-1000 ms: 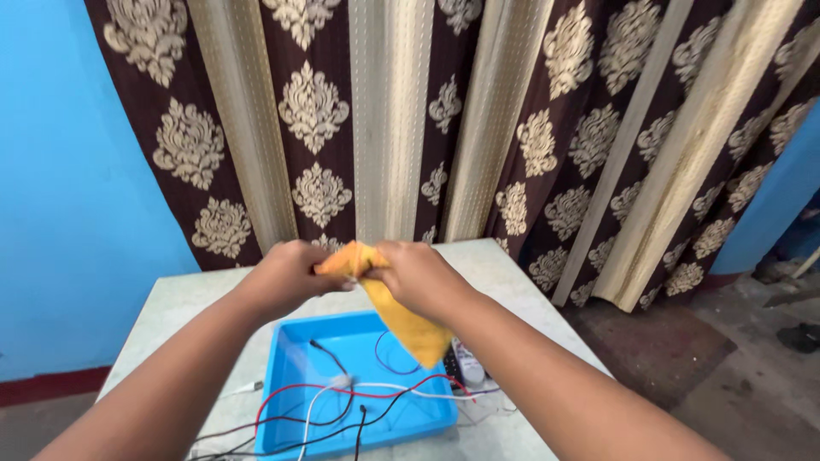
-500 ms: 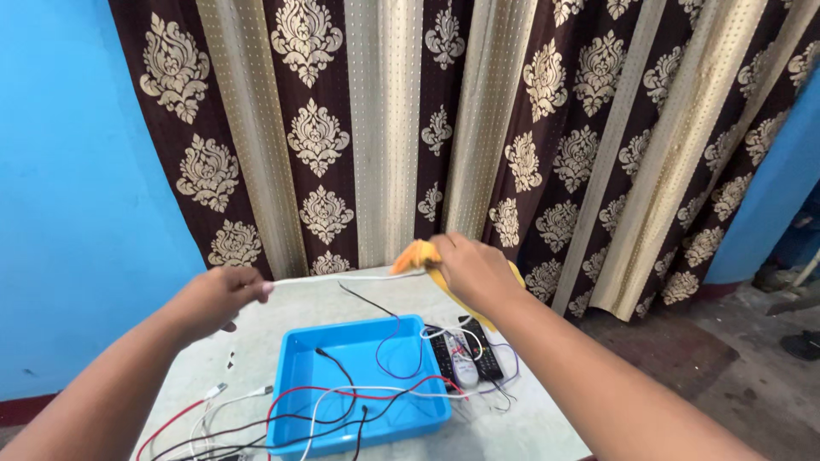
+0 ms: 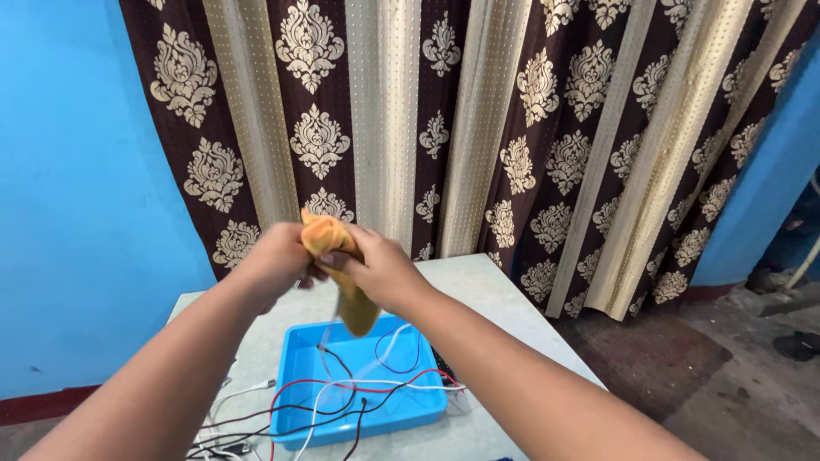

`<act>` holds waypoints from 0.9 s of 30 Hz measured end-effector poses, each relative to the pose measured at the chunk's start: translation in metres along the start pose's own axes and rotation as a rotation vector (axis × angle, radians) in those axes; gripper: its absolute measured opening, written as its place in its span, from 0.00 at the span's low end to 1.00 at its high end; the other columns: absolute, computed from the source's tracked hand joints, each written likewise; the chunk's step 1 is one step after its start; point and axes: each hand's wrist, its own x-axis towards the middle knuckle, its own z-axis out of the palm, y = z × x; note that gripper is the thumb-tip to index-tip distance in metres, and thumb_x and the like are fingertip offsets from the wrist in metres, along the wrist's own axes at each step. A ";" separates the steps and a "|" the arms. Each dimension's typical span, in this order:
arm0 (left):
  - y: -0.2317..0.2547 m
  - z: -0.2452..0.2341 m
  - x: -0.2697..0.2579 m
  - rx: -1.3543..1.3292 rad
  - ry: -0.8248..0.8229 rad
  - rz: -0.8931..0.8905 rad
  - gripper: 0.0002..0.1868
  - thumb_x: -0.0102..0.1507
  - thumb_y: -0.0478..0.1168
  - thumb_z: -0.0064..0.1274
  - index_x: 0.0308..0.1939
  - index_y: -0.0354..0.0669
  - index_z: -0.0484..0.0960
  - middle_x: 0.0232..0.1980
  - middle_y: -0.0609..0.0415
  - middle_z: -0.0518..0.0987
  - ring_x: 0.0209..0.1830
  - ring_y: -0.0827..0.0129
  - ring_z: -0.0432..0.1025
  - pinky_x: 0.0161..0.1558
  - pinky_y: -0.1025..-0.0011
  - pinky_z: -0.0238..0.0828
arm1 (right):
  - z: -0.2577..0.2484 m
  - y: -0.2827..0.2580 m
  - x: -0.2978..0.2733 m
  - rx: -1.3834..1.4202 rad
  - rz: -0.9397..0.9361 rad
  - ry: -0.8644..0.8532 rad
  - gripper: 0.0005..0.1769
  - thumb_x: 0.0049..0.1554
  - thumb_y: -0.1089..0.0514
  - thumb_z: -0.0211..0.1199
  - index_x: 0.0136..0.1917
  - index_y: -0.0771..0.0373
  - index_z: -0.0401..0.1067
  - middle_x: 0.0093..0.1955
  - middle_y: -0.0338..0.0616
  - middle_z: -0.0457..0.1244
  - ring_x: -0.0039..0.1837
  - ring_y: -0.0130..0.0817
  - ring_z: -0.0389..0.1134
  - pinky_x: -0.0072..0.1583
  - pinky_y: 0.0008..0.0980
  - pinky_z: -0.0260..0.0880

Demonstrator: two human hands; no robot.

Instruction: The person wipes a black computer mouse and multiple electrical cables with a yellow cloth. The person handles the mouse and various wires one by one, rubbing them with the cloth over a blue plastic tray on a table.

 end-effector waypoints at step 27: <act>-0.007 -0.004 -0.011 0.071 0.154 0.119 0.07 0.59 0.33 0.58 0.40 0.35 0.85 0.30 0.53 0.83 0.26 0.71 0.74 0.31 0.67 0.72 | 0.003 -0.006 0.012 0.257 0.063 -0.110 0.24 0.56 0.44 0.68 0.56 0.64 0.75 0.50 0.44 0.72 0.51 0.27 0.72 0.55 0.32 0.73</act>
